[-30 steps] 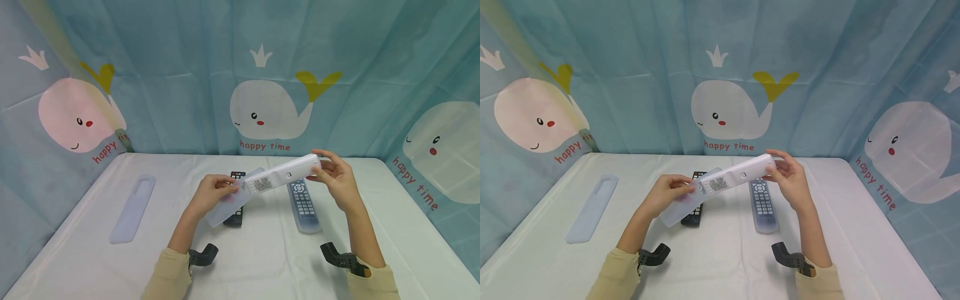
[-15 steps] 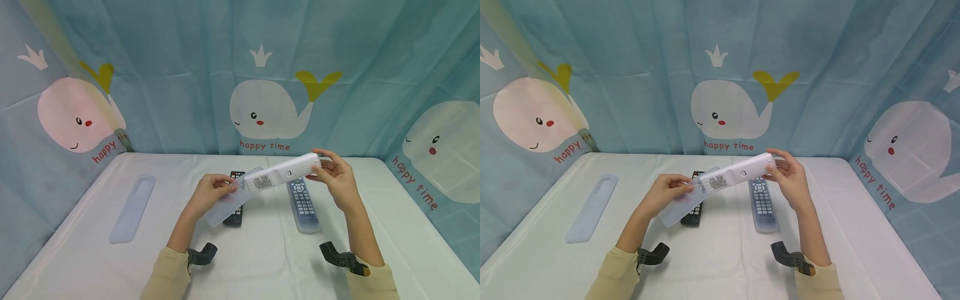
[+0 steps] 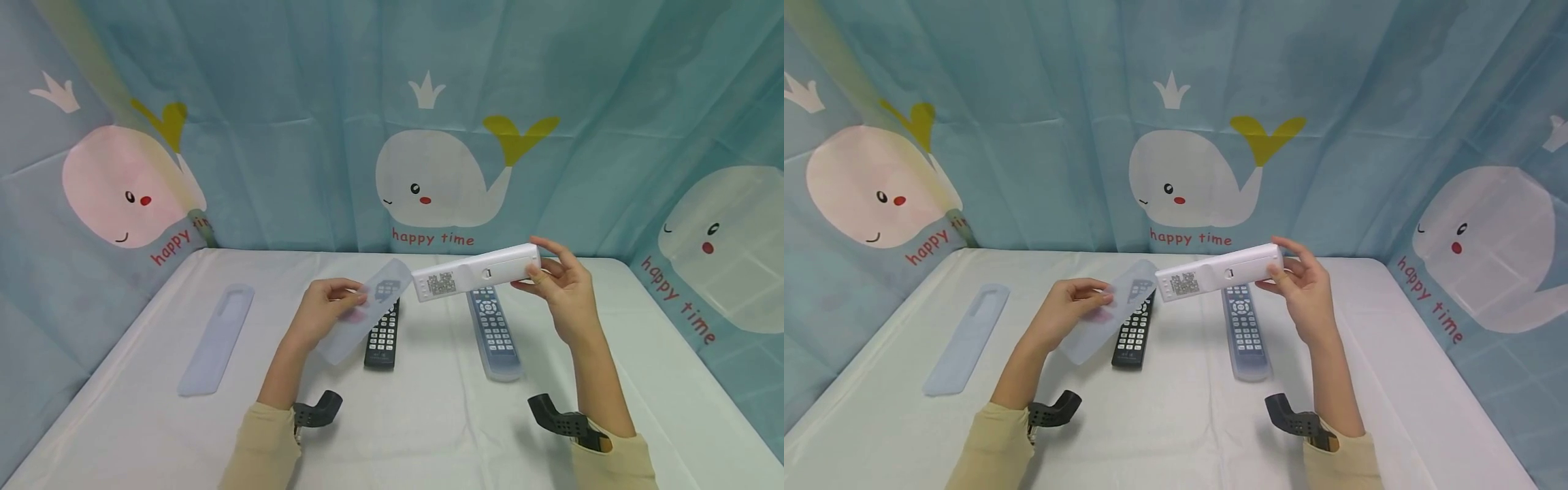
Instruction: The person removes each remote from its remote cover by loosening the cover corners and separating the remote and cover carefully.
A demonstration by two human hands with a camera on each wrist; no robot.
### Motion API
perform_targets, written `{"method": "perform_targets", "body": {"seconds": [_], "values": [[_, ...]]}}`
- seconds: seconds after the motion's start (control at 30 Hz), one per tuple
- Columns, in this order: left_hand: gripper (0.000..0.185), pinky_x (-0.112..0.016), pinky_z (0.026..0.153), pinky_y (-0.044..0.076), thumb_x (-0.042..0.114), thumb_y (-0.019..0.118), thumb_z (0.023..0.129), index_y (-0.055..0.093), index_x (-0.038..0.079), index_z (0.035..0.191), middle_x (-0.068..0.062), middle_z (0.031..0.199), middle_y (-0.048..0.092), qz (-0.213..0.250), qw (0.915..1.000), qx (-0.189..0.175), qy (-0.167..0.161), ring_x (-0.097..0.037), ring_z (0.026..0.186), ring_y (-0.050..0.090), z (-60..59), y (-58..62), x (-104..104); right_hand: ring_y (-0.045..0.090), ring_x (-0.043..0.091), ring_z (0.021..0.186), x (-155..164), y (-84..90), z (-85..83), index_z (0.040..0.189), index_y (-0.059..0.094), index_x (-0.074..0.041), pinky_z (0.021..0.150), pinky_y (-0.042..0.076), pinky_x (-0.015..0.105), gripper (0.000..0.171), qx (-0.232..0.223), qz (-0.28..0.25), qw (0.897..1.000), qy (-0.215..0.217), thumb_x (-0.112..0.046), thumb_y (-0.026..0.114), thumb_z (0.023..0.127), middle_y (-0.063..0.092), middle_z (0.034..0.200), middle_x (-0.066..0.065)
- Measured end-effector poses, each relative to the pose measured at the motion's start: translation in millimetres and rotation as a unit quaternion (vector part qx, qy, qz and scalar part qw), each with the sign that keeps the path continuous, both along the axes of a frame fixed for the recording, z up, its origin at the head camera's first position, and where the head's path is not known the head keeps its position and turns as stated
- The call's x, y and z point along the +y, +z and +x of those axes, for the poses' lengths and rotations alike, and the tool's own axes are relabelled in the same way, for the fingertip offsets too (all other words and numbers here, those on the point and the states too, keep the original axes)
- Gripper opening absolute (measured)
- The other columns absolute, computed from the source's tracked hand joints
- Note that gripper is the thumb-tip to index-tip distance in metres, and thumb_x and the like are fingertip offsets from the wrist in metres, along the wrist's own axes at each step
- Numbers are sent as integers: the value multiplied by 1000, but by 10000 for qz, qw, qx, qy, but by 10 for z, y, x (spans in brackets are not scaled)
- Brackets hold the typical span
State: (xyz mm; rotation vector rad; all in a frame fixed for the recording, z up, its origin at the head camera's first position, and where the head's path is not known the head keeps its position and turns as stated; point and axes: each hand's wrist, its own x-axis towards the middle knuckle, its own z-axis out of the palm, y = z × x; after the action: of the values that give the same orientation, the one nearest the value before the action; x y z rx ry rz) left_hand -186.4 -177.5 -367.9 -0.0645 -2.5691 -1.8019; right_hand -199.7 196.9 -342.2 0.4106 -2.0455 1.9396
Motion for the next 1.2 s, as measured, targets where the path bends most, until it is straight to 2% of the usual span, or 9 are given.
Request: {"method": "perform_targets", "body": {"seconds": [0.07,0.17,0.33,0.73,0.97,1.2], "values": [[26,-19,72,55,5,71,100,73,-7,122,-18,107,78,35,10000,13,5,-8,81,68,1,6,-20,72,6,104,-6,-1,-2,148,57,-7,82,63,24,44,-27,77,10000,-18,1,61,105,70,119,-9],[27,-18,72,56,5,71,99,72,-8,123,-17,106,79,103,9999,-23,39,-7,80,68,3,13,-36,73,5,102,-11,-3,-4,150,50,4,83,63,23,45,-44,52,10000,47,0,59,106,70,117,-9],[27,-18,72,55,6,72,99,72,-7,123,-16,105,79,62,9999,-32,73,-8,82,69,10,21,-47,74,5,95,-19,-4,-10,145,44,19,82,63,23,45,-29,-52,9999,156,0,56,107,69,115,-8],[27,-17,71,56,4,71,99,71,-9,123,-13,101,79,243,9996,-95,112,-4,76,69,9,50,-68,73,8,83,-68,-41,-28,144,50,11,79,63,22,39,13,-27,10000,76,-4,56,109,68,115,-7],[28,-17,71,57,3,70,100,70,-10,124,-15,102,79,299,9995,-84,98,-4,74,69,18,75,-81,73,8,80,-108,-38,-20,146,47,9,76,64,25,40,-76,-91,9998,185,-3,55,109,67,112,-4],[28,-18,71,58,1,67,101,69,-13,125,-15,101,79,415,9991,22,104,-3,73,70,38,91,-127,76,8,79,-169,-25,-4,150,42,8,77,64,26,44,-303,135,9993,190,-9,53,111,63,117,-1]]}}
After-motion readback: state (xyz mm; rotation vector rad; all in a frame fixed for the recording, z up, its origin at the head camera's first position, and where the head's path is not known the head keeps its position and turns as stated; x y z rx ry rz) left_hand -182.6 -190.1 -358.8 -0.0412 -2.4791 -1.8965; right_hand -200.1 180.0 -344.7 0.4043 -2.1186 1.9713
